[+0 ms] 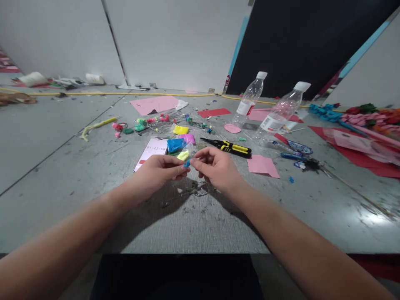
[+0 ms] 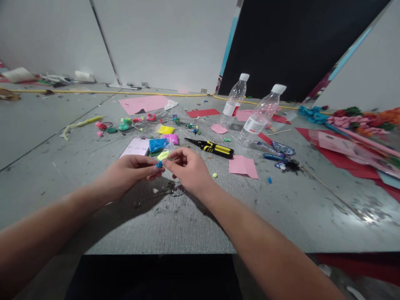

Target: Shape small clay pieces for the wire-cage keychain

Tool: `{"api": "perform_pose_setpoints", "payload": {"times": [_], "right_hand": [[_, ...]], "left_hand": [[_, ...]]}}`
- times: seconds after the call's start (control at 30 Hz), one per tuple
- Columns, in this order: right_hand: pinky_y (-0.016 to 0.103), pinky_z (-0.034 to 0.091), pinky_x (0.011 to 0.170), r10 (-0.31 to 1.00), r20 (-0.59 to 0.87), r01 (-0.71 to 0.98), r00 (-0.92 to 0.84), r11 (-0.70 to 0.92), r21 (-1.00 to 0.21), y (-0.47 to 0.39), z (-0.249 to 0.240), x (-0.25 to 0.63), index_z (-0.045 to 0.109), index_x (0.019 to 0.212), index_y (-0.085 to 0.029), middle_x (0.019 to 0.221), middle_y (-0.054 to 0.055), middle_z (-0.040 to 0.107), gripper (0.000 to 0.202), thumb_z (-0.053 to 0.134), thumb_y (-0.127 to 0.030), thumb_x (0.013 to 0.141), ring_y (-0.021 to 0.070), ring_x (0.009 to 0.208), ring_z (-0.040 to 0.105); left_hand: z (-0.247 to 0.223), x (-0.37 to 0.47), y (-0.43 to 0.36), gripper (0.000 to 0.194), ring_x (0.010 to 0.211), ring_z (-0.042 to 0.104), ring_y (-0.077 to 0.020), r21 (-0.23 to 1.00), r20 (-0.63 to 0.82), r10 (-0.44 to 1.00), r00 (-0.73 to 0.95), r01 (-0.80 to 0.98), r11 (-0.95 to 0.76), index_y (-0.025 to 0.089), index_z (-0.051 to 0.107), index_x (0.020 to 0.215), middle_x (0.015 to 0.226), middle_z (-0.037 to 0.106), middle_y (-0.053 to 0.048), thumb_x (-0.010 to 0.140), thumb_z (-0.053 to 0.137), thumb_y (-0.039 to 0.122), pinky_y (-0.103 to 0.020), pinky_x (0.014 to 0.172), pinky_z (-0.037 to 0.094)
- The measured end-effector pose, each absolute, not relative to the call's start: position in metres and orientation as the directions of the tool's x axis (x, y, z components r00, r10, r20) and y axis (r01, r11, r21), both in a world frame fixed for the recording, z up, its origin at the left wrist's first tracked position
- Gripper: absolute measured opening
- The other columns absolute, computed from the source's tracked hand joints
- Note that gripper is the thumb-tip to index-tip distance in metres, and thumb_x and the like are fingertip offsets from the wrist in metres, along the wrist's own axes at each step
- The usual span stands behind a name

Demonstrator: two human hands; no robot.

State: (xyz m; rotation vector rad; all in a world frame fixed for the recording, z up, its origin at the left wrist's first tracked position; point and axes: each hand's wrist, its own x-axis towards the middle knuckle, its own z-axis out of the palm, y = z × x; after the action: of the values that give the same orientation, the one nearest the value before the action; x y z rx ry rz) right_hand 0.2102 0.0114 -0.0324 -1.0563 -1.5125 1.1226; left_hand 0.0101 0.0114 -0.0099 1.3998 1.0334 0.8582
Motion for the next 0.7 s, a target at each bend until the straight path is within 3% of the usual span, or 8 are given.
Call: {"api": "perform_pose_setpoints", "payload": {"times": [0.17,0.27,0.4,0.57,0.7], "right_hand": [[0.025,0.04,0.04,0.971,0.045,0.031,-0.235,0.053,-0.998,0.0097,-0.0309,0.2066,0.063,0.09,-0.022,0.064,-0.003,0.063,0.027,0.08,-0.043,0.083,0.0137,0.049,0.056],[0.023,0.04,0.041,0.968,0.015,0.007,-0.252,0.017,-1.0,0.007,-0.0267,0.2062,0.066,0.085,-0.022,0.064,-0.003,0.063,0.024,0.08,-0.04,0.083,0.0134,0.052,0.057],[0.023,0.04,0.044,0.976,0.031,-0.018,-0.215,0.028,-0.999,0.008,-0.0235,0.2104,0.066,0.082,-0.021,0.066,-0.003,0.062,0.026,0.082,-0.042,0.081,0.0124,0.054,0.057],[0.024,0.037,0.045,0.988,0.084,-0.034,-0.133,0.08,-0.996,0.011,-0.0247,0.2136,0.064,0.086,-0.021,0.066,-0.004,0.061,0.028,0.077,-0.046,0.082,0.0112,0.053,0.054],[0.026,0.037,0.046,0.978,0.116,-0.015,-0.172,0.115,-0.993,0.0081,-0.0274,0.2088,0.066,0.093,-0.021,0.063,-0.006,0.06,0.03,0.079,-0.043,0.078,0.0118,0.05,0.051]], "left_hand": [[-0.0099,0.011,0.0105,0.015,0.072,0.068,-0.0166,0.997,-0.077,0.945,0.319,0.026,0.073,0.021,0.081,0.085,0.074,0.078,-0.003,0.074,0.09,0.027,-0.029,0.07,0.052],[-0.0089,0.011,0.0105,0.016,0.067,0.067,-0.0147,0.995,-0.097,0.948,0.303,0.007,0.1,0.02,0.081,0.082,0.068,0.076,-0.001,0.072,0.093,0.023,-0.027,0.065,0.051],[-0.0077,0.0109,0.0111,0.01,0.066,0.066,-0.0122,0.989,-0.139,0.937,0.322,-0.007,0.149,0.017,0.083,0.072,0.069,0.077,-0.002,0.072,0.093,0.019,-0.025,0.068,0.055],[-0.0065,0.0112,0.01,0.006,0.081,0.077,-0.0137,0.968,-0.204,0.918,0.341,-0.068,0.24,0.018,0.087,0.081,0.089,0.085,-0.006,0.077,0.09,0.014,-0.023,0.085,0.061],[-0.005,0.0115,0.008,0.003,0.086,0.08,-0.0179,0.947,-0.233,0.899,0.37,-0.124,0.296,0.016,0.086,0.084,0.091,0.086,-0.009,0.081,0.085,0.014,-0.027,0.09,0.064]]}}
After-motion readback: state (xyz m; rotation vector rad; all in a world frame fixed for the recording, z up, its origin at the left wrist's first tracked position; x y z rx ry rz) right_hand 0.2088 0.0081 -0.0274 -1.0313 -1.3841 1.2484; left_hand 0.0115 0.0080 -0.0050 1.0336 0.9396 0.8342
